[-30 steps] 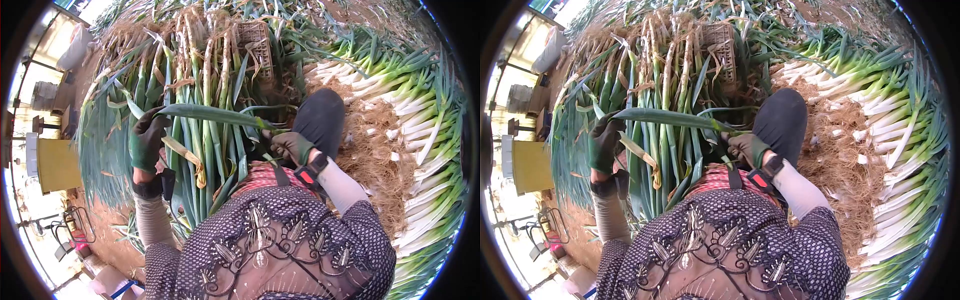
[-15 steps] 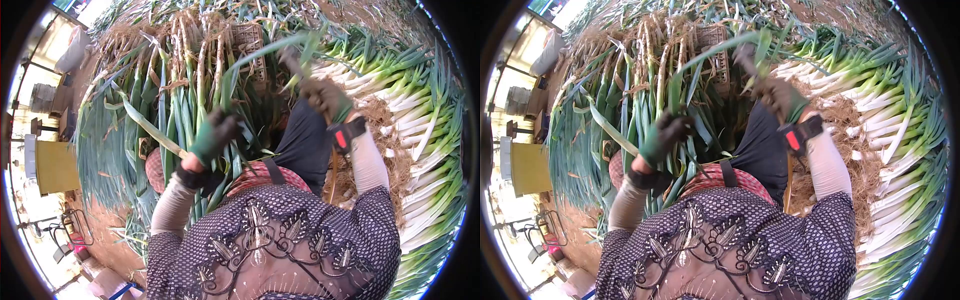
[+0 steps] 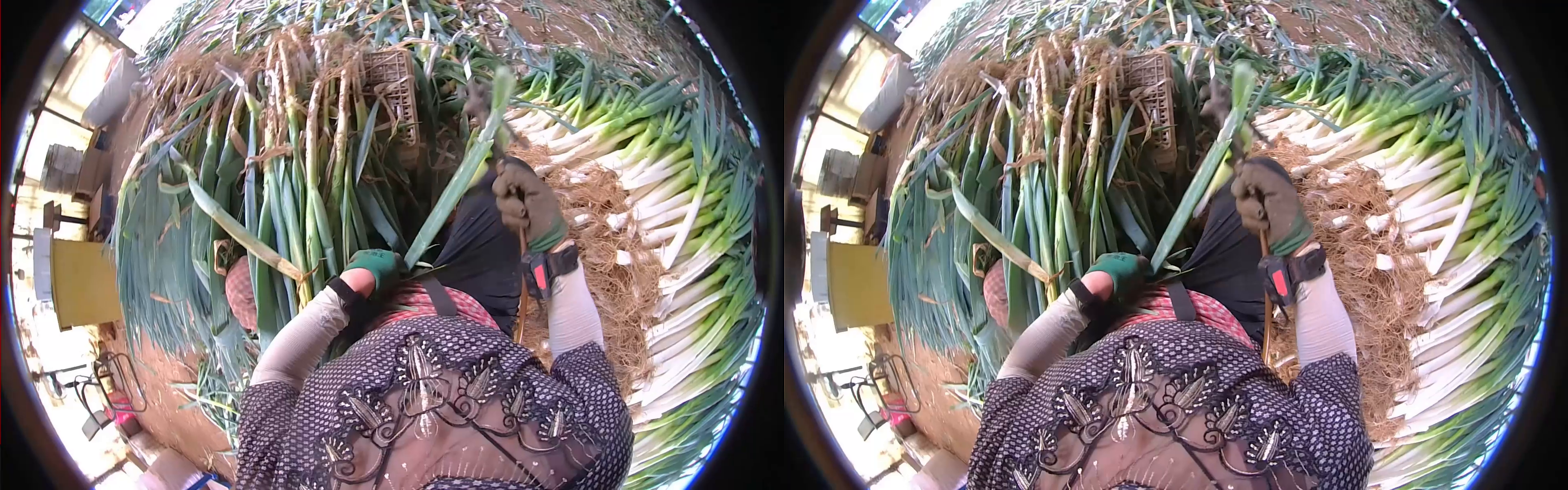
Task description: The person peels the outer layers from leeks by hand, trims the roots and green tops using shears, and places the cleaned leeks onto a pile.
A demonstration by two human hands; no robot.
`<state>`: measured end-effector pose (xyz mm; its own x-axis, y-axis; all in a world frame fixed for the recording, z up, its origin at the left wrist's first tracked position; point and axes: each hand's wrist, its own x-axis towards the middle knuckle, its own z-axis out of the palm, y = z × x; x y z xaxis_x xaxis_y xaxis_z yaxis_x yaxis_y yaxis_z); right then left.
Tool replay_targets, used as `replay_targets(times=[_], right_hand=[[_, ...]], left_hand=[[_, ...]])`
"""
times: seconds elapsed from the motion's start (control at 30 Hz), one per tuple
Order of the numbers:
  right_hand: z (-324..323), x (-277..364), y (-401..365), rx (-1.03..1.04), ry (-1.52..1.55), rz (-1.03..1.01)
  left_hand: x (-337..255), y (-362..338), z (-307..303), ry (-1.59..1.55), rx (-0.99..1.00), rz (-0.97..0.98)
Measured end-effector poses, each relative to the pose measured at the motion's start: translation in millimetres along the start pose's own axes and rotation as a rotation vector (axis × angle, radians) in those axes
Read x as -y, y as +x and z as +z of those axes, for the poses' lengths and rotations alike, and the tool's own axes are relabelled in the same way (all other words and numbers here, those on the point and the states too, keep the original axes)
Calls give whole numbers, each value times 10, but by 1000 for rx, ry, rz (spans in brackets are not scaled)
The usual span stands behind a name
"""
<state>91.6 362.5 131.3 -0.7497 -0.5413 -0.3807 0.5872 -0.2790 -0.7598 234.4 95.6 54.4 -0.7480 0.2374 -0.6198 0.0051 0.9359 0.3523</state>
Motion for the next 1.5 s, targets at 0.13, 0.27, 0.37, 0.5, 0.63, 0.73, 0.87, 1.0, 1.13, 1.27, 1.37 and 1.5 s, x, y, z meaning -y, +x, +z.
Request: replay_targets(times=[0.13, 0.27, 0.37, 0.5, 0.63, 0.73, 0.87, 1.0, 1.13, 1.27, 1.37, 1.5], right_hand=[[123, 398, 67, -33, -32, -234], [191, 364, 98, -50, -276, -223], [451, 186, -1, 119, -224, -88], [729, 22, -64, 379, -61, 69], [822, 27, -79, 455, -3, 29], [855, 35, -30, 210, -379, -121], [673, -336, 252, -44, -577, -49], [504, -1129, 491, 53, -949, -233], [691, -1163, 518, -142, -1476, -626], [826, -1008, 656, -120, -1723, -931], [271, -1602, 1373, -2, -1229, -339], [179, -1624, 1429, 11, -1139, 112]], left_hand=[[33, 30, 28, -58, 37, 67], [225, 60, -65, -489, -177, 159], [22, 80, -638, -614, -700, 194], [-111, 325, -1107, -502, -1142, 344], [-145, 563, -938, -846, -663, 473], [-293, 522, -585, -634, -388, 498], [-91, 606, -319, -1356, -462, 546], [23, 362, -427, -1566, -557, 407], [197, 459, -206, -1548, -669, 227], [221, 449, -8, -1279, -752, 348], [169, 414, -110, -1525, -608, 176], [539, 190, -225, -53, -706, -311]])
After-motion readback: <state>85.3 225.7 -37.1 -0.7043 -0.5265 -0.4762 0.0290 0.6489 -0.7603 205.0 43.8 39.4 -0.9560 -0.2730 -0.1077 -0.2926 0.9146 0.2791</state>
